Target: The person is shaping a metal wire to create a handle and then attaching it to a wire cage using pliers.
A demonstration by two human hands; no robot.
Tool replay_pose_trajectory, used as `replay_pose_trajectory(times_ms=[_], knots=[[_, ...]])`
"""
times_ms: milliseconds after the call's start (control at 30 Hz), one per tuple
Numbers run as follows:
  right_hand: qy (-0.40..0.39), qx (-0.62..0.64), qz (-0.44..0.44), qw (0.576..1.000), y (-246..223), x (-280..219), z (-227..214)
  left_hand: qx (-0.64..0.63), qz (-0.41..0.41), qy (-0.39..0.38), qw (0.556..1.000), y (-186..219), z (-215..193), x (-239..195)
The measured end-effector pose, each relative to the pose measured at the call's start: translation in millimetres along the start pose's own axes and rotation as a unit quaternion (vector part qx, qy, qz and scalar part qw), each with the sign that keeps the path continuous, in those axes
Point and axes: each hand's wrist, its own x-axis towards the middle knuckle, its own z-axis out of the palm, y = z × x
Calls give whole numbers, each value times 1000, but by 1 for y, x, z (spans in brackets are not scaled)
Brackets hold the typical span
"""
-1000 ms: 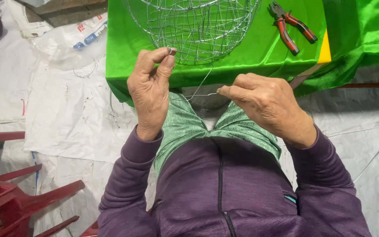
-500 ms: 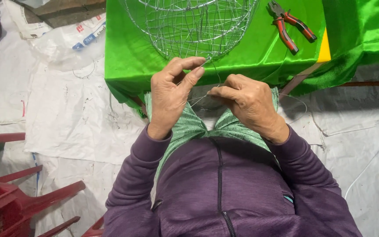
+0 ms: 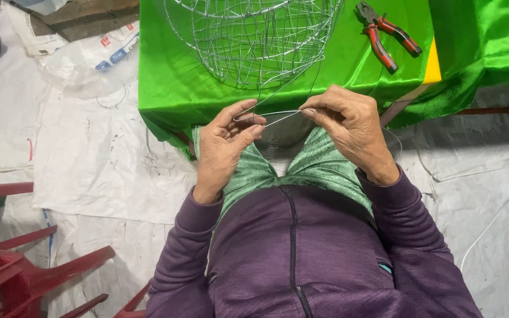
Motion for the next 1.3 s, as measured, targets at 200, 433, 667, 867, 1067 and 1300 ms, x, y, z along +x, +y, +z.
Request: replay_pose_trajectory(times_ms=[200, 433, 667, 867, 1067, 1300], knots=[[4, 16, 1, 1000, 1, -2, -1, -2, 26, 68, 997, -2, 7, 0], [12, 30, 10, 999, 0, -3, -1, 81, 131, 99, 983, 6, 13, 1], [40, 102, 60, 992, -6, 3, 1, 92, 164, 113, 976, 8, 9, 4], [27, 38, -3, 999, -6, 25, -11, 106, 124, 57, 985, 19, 8, -2], [-41, 19, -50, 998, -8, 50, -17, 118, 115, 16, 986, 39, 17, -1], [51, 128, 8, 990, 0, 60, -10, -84, 74, -10, 994, 0, 17, 7]])
